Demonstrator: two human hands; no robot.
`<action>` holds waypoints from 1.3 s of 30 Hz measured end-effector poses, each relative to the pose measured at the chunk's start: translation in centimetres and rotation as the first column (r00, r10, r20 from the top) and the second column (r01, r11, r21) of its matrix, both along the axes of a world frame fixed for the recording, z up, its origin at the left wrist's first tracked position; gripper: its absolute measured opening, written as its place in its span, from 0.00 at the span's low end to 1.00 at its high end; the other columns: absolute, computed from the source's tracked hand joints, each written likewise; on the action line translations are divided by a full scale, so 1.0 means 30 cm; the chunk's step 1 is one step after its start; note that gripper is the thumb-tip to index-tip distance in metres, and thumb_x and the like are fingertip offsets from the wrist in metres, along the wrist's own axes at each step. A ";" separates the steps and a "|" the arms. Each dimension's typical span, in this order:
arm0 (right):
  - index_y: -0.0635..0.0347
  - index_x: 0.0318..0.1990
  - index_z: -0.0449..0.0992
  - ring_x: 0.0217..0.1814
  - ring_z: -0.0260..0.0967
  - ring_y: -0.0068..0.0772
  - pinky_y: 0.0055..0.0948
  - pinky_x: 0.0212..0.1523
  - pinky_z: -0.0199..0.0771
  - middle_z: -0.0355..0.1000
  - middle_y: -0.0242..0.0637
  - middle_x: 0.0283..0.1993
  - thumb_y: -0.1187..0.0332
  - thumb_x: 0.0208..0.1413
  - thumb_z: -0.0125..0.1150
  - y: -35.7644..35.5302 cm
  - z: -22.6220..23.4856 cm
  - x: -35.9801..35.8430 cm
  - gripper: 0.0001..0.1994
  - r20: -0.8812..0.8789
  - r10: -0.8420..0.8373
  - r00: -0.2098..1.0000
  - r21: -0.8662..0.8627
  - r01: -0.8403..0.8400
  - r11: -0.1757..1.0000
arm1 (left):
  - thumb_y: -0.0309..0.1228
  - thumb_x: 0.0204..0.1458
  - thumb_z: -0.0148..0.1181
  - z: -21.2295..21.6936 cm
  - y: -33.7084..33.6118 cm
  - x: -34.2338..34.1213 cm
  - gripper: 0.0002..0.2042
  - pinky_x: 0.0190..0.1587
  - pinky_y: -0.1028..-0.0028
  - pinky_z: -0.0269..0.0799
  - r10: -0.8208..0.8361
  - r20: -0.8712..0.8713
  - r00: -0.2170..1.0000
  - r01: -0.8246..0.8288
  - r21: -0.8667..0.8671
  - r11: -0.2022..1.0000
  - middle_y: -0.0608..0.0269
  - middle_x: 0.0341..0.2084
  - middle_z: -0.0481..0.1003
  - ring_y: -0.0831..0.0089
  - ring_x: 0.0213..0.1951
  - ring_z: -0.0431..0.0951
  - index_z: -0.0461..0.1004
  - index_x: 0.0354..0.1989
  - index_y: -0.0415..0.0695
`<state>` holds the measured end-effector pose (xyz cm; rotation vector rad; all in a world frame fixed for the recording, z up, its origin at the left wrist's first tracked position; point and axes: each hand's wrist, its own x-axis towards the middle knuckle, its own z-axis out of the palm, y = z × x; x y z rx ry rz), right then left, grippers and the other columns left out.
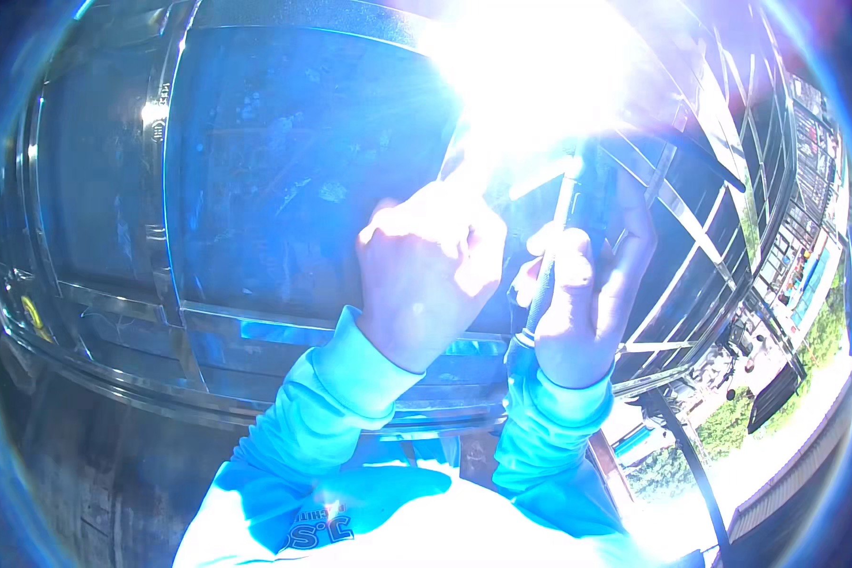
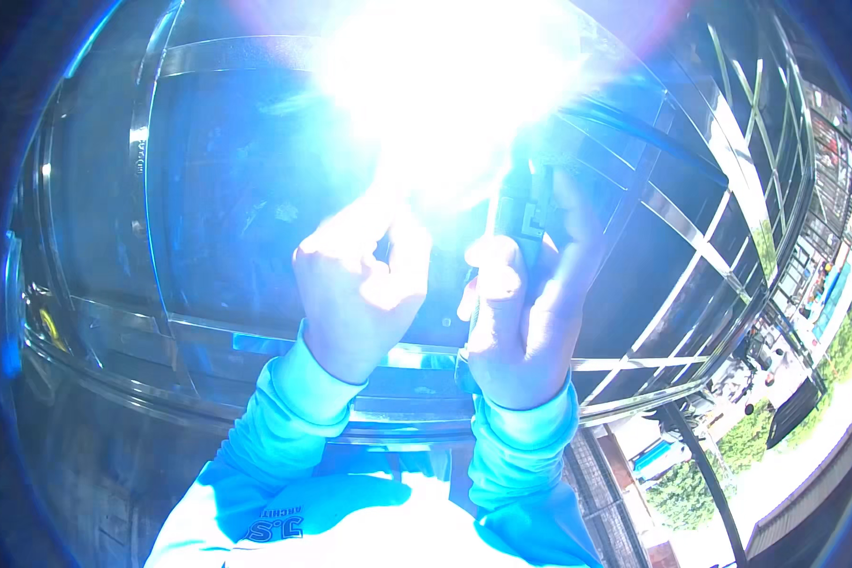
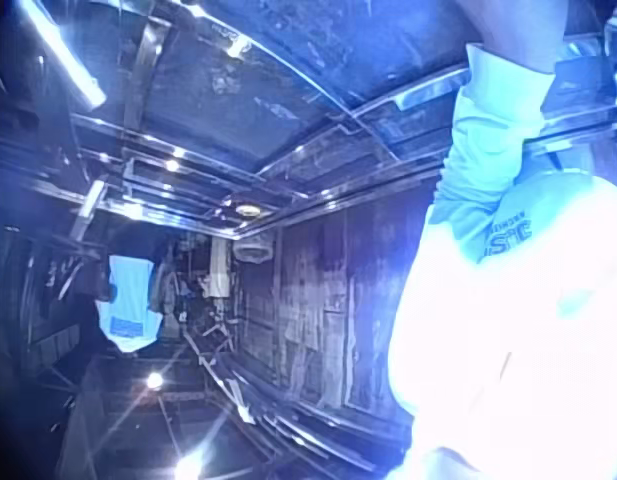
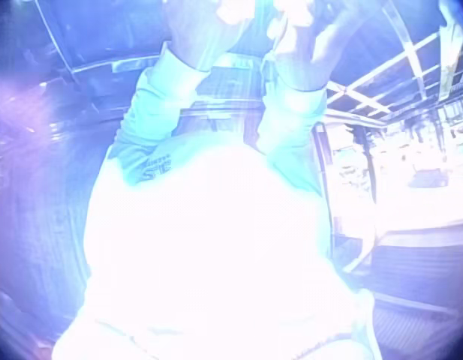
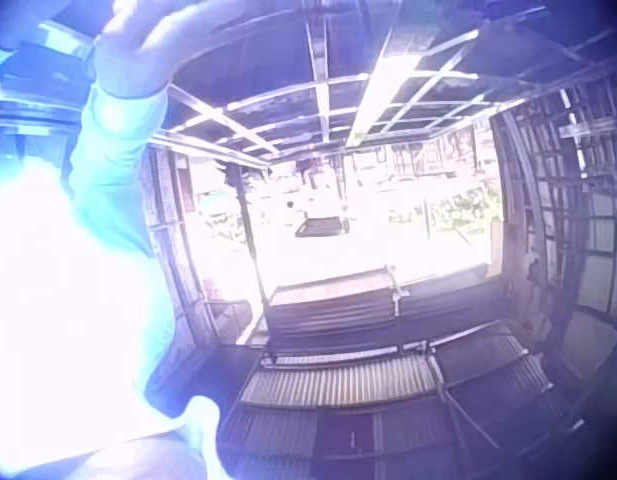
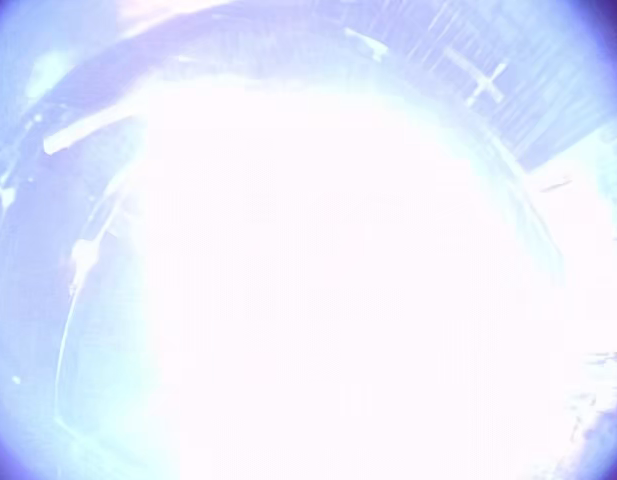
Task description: The person aligns a metal frame by tapping it with a hammer, welds the joints using a welding torch and filler rod, and then handles the welding torch.
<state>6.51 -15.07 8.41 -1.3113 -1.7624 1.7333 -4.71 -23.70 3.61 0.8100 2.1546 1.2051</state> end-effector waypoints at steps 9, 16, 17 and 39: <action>0.62 0.76 0.49 0.44 0.72 0.25 0.25 0.42 0.75 0.70 0.45 0.58 0.68 0.71 0.53 -0.022 -0.019 -0.004 0.31 0.155 -0.081 0.985 0.092 0.068 0.993 | 0.25 0.53 0.63 -0.026 0.001 0.007 0.22 0.34 0.64 0.76 0.045 -0.118 0.992 -0.046 -0.010 0.999 0.54 0.30 0.81 0.59 0.28 0.83 0.79 0.59 0.42; 0.64 0.76 0.49 0.43 0.72 0.25 0.24 0.39 0.75 0.70 0.47 0.61 0.68 0.71 0.54 -0.018 -0.012 -0.008 0.32 0.155 -0.065 0.986 0.084 0.052 0.995 | 0.22 0.53 0.63 -0.016 0.004 0.001 0.20 0.34 0.67 0.78 0.054 -0.125 0.991 -0.050 0.035 0.998 0.47 0.34 0.83 0.57 0.29 0.85 0.81 0.57 0.42; 0.64 0.76 0.49 0.42 0.71 0.24 0.22 0.36 0.74 0.69 0.48 0.62 0.68 0.71 0.53 -0.008 -0.002 -0.008 0.31 0.096 -0.042 0.994 0.015 0.041 0.999 | 0.21 0.53 0.63 0.006 0.006 -0.008 0.20 0.33 0.68 0.78 0.020 -0.072 0.997 -0.020 -0.008 1.000 0.47 0.33 0.83 0.59 0.28 0.84 0.81 0.57 0.41; 0.60 0.76 0.46 0.40 0.69 0.20 0.20 0.30 0.72 0.71 0.44 0.59 0.66 0.72 0.52 -0.021 -0.013 -0.019 0.31 0.096 -0.072 0.993 0.097 0.063 0.993 | 0.26 0.51 0.63 -0.038 0.007 0.012 0.25 0.34 0.64 0.74 0.057 -0.113 0.992 -0.053 0.034 0.998 0.63 0.23 0.78 0.64 0.26 0.81 0.77 0.60 0.43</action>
